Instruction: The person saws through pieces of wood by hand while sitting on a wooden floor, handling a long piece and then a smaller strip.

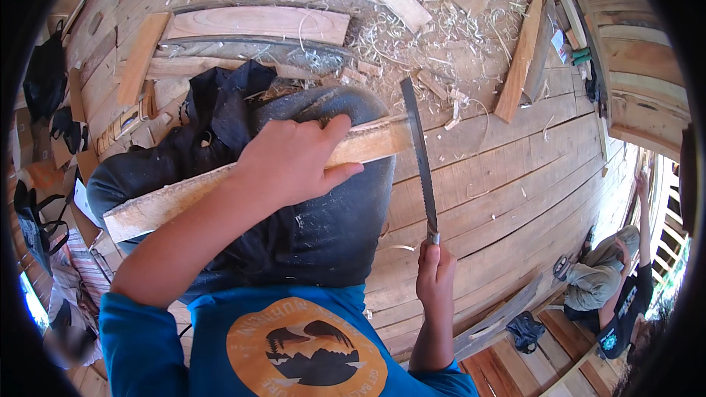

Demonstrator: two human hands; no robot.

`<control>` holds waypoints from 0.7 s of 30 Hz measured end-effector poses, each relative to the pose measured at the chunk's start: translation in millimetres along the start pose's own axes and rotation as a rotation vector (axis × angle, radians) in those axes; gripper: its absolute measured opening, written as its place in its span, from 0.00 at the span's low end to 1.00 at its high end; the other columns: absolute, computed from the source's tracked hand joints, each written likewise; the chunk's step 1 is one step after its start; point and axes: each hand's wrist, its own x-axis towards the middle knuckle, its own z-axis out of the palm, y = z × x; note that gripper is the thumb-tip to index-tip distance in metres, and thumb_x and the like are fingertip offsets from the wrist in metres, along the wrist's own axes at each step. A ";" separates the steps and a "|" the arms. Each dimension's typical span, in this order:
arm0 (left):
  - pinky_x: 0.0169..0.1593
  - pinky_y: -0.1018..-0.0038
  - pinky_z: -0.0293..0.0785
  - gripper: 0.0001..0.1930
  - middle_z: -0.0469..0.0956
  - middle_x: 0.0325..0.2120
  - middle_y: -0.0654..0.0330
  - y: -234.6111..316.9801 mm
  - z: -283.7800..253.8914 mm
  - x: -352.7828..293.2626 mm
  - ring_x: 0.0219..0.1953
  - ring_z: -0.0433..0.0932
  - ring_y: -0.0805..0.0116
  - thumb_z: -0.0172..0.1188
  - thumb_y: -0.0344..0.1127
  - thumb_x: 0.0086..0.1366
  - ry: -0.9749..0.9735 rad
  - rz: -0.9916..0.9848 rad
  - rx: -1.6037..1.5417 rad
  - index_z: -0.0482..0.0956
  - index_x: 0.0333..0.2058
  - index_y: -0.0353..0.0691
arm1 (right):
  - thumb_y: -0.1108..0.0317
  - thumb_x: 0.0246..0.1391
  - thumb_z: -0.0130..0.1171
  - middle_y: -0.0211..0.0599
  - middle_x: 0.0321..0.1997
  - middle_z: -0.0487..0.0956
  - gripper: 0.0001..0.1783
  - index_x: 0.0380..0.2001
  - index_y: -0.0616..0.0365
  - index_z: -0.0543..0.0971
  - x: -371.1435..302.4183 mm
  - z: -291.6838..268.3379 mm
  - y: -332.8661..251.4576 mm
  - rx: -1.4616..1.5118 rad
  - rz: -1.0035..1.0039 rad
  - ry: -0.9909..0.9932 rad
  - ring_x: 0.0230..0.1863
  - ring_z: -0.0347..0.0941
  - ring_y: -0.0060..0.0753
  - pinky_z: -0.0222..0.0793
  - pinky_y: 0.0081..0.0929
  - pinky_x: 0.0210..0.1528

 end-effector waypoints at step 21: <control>0.29 0.60 0.74 0.24 0.77 0.20 0.51 -3.3 4.1 -0.1 0.24 0.79 0.48 0.56 0.57 0.61 -0.004 0.000 -0.014 0.68 0.38 0.39 | 0.55 0.67 0.39 0.39 0.15 0.61 0.23 0.30 0.67 0.71 22.4 1.5 -22.2 0.006 -0.030 -0.021 0.17 0.56 0.29 0.53 0.33 0.20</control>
